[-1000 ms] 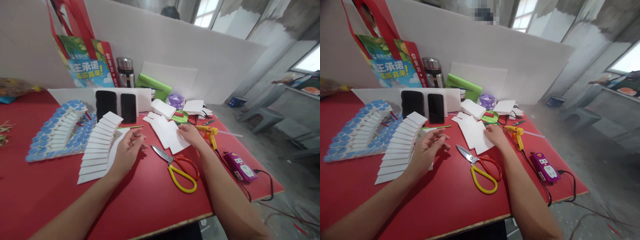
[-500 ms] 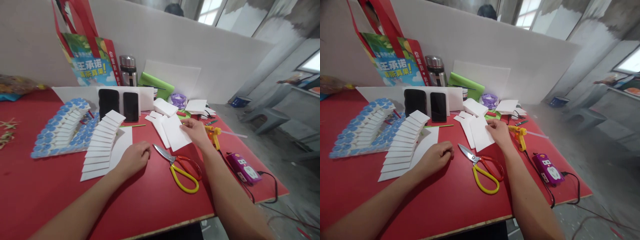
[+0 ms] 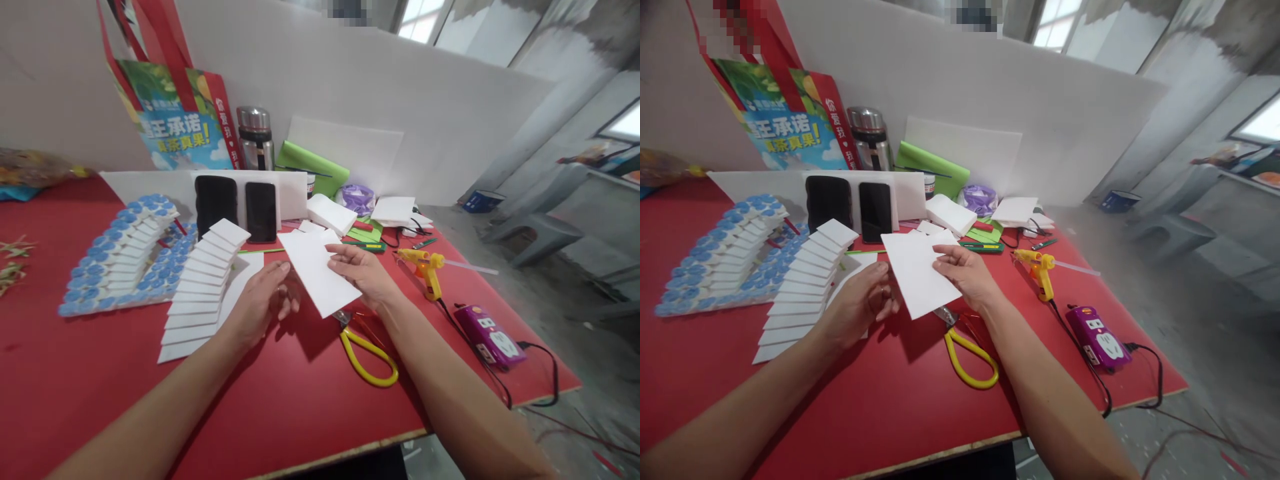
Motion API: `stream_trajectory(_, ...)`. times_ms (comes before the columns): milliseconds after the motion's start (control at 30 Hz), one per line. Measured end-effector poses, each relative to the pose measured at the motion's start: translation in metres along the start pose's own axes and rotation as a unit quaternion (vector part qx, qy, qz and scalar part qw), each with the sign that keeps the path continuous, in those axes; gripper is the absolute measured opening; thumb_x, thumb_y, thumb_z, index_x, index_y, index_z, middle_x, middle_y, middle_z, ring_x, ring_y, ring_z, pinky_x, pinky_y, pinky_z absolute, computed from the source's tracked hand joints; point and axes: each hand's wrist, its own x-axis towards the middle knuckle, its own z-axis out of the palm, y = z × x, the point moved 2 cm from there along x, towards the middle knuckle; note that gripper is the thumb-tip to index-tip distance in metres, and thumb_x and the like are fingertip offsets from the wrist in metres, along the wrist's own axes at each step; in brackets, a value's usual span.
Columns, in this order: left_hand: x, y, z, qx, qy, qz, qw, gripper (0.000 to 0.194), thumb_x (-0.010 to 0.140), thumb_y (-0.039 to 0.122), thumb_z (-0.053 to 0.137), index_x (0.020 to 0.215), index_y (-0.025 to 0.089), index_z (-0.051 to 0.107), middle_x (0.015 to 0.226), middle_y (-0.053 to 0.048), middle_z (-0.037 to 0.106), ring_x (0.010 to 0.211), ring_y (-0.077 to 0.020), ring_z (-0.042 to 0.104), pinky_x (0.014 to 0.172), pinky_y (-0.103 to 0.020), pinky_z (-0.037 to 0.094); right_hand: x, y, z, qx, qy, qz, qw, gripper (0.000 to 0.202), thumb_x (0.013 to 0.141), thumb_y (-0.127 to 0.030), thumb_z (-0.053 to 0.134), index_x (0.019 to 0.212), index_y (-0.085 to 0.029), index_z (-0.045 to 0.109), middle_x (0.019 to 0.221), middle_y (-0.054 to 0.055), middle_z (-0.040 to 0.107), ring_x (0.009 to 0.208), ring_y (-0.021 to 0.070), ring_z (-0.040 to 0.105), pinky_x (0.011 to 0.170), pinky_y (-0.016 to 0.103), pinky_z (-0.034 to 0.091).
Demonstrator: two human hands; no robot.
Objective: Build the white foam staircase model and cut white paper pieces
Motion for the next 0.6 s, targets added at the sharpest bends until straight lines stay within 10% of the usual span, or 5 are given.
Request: stream_trajectory(600,0.0014,-0.0046,-0.0036,-0.043,0.035,-0.004,0.998,0.034,0.081,0.048,0.083,0.093,0.018,0.071,0.068,0.002,0.063,0.050,-0.0087,0.046,0.044,-0.022,0.035,-0.0062,0.0077,0.0132,0.030,-0.053,0.034,0.998,0.036,0.060,-0.038,0.098,0.080,-0.016,0.078,0.065,-0.003,0.066,0.054,0.0068,0.053,0.052,0.021,0.042)
